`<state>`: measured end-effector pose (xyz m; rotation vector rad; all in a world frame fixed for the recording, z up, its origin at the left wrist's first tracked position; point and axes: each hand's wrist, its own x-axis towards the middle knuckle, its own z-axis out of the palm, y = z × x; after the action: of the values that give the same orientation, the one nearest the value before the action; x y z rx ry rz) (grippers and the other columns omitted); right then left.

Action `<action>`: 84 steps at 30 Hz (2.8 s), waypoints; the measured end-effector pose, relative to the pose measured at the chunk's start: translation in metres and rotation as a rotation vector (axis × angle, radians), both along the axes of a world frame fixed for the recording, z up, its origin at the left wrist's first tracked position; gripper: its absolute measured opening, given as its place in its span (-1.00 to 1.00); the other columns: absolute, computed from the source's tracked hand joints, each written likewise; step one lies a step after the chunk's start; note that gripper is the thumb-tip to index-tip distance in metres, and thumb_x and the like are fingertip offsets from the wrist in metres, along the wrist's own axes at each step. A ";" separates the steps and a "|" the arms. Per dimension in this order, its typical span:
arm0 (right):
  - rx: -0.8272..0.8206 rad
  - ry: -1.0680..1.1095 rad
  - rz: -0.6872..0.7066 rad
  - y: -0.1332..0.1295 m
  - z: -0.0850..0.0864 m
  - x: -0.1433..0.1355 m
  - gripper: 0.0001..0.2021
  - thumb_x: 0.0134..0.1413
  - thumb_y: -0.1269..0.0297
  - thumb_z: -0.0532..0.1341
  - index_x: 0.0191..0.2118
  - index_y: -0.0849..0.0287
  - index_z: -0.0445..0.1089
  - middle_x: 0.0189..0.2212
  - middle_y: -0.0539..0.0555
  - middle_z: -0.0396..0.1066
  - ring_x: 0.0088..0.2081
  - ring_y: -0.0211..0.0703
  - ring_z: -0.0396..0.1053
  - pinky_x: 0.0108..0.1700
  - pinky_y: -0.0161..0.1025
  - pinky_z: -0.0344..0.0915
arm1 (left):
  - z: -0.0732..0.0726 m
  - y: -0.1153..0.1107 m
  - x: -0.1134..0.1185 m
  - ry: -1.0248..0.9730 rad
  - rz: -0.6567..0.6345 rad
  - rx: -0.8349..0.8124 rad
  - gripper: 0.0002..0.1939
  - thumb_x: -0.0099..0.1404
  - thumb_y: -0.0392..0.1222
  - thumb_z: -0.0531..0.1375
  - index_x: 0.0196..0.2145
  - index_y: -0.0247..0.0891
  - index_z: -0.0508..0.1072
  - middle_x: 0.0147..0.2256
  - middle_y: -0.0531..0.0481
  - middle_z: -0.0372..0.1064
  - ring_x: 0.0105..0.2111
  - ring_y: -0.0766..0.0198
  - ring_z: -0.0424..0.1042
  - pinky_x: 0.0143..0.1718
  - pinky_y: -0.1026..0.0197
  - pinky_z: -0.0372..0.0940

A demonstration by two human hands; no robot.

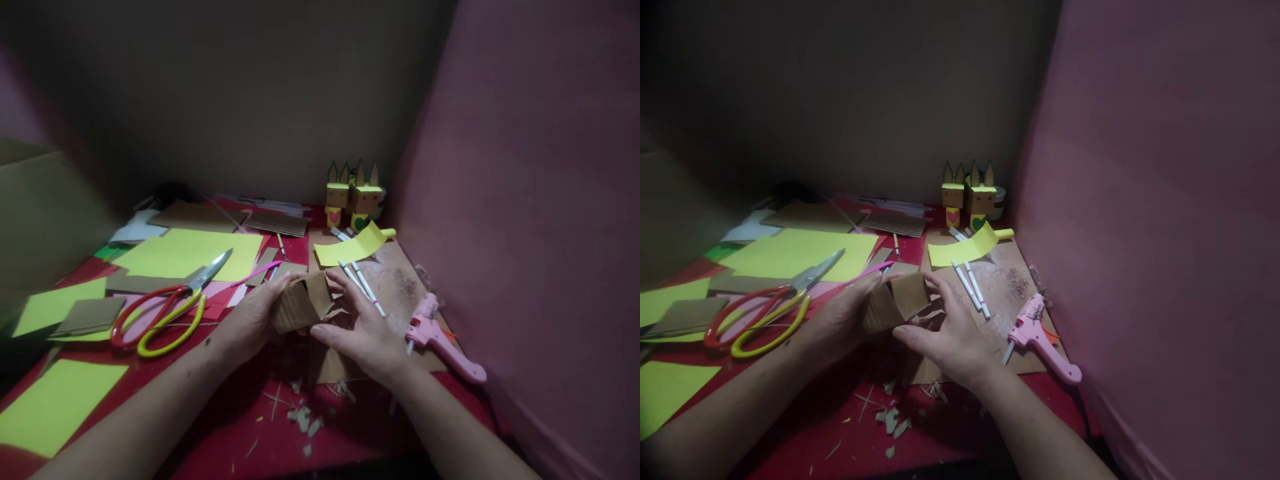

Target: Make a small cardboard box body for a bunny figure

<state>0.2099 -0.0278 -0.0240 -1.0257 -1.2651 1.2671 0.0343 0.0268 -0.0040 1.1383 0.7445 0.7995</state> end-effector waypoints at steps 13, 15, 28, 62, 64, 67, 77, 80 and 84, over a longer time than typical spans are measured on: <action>0.136 0.044 -0.022 -0.007 0.000 -0.006 -0.34 0.07 0.24 0.37 0.28 -0.23 0.21 0.14 0.04 0.34 -0.05 -0.12 0.42 -0.03 -0.11 0.42 | -0.004 -0.008 -0.001 0.385 0.077 0.349 -0.36 0.32 0.34 0.05 0.15 -0.15 0.35 0.10 -0.12 0.41 0.08 -0.14 0.38 0.07 -0.01 0.29; 0.135 -0.011 -0.050 -0.008 0.001 -0.005 -0.46 0.10 0.18 0.37 0.20 -0.24 0.34 0.11 0.03 0.36 -0.09 -0.12 0.40 -0.07 -0.12 0.41 | -0.004 -0.010 0.000 0.419 0.091 0.389 -0.38 0.33 0.31 0.04 0.15 -0.15 0.35 0.14 -0.13 0.37 0.12 -0.15 0.34 0.12 -0.03 0.26; 0.024 0.153 -0.122 -0.004 0.008 -0.007 -0.78 0.01 0.23 0.41 -0.15 -0.07 0.58 -0.23 -0.04 0.45 -0.40 -0.30 0.26 -0.36 -0.32 0.27 | -0.006 -0.011 0.000 0.451 0.100 0.400 -0.32 0.36 0.35 -0.02 0.17 -0.21 0.36 0.12 -0.18 0.41 0.09 -0.14 0.38 0.11 -0.06 0.27; -0.084 0.436 -0.123 0.002 -0.002 -0.005 -0.70 -0.10 0.19 0.48 -0.17 0.01 0.58 -0.31 -0.03 0.55 -0.31 -0.21 0.46 -0.26 -0.28 0.40 | -0.001 -0.007 -0.001 0.352 -0.012 0.439 -0.46 0.39 0.26 0.02 0.10 -0.11 0.44 0.12 -0.09 0.42 0.10 -0.06 0.37 0.10 0.04 0.26; -0.087 0.438 -0.129 0.003 -0.002 -0.005 -0.71 -0.10 0.20 0.48 -0.17 0.01 0.58 -0.31 -0.03 0.56 -0.31 -0.20 0.47 -0.24 -0.26 0.40 | -0.001 -0.007 -0.001 0.352 -0.019 0.404 -0.45 0.39 0.26 0.02 0.10 -0.15 0.43 0.11 -0.11 0.43 0.08 -0.05 0.39 0.04 0.05 0.30; -0.128 0.457 -0.138 0.005 -0.002 -0.006 -0.71 -0.12 0.19 0.49 -0.19 0.02 0.57 -0.35 -0.05 0.56 -0.33 -0.19 0.48 -0.22 -0.22 0.41 | -0.003 -0.006 -0.001 0.372 -0.025 0.346 -0.39 0.38 0.28 0.01 0.12 -0.22 0.42 0.01 -0.15 0.46 -0.03 -0.04 0.44 -0.09 0.06 0.36; -0.154 0.459 -0.123 0.005 -0.002 -0.005 -0.66 -0.16 0.16 0.51 -0.18 0.01 0.57 -0.32 -0.04 0.56 -0.34 -0.20 0.47 -0.36 -0.29 0.42 | -0.009 -0.005 -0.001 0.323 -0.009 0.296 -0.39 0.40 0.29 0.00 0.15 -0.17 0.41 0.06 -0.14 0.47 0.01 -0.08 0.44 -0.04 0.02 0.38; -0.130 0.472 -0.131 0.005 -0.001 -0.004 -0.68 -0.14 0.16 0.50 -0.19 0.01 0.57 -0.32 -0.03 0.56 -0.34 -0.19 0.47 -0.33 -0.26 0.42 | -0.009 -0.004 -0.003 0.307 -0.038 0.344 -0.40 0.39 0.29 0.02 0.15 -0.16 0.40 0.12 -0.17 0.41 0.10 -0.11 0.38 0.07 -0.04 0.34; -0.148 0.495 -0.156 0.006 0.000 -0.002 -0.70 -0.14 0.19 0.50 -0.21 0.03 0.57 -0.34 -0.03 0.57 -0.32 -0.16 0.48 -0.28 -0.24 0.42 | -0.008 -0.003 -0.005 0.250 -0.197 0.372 -0.29 0.19 0.11 0.34 0.25 -0.05 0.28 0.16 -0.13 0.35 0.16 -0.10 0.34 0.12 -0.03 0.33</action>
<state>0.2079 -0.0219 -0.0238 -0.8247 -0.7091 1.3979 0.0291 0.0240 -0.0123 1.6423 0.6905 0.6504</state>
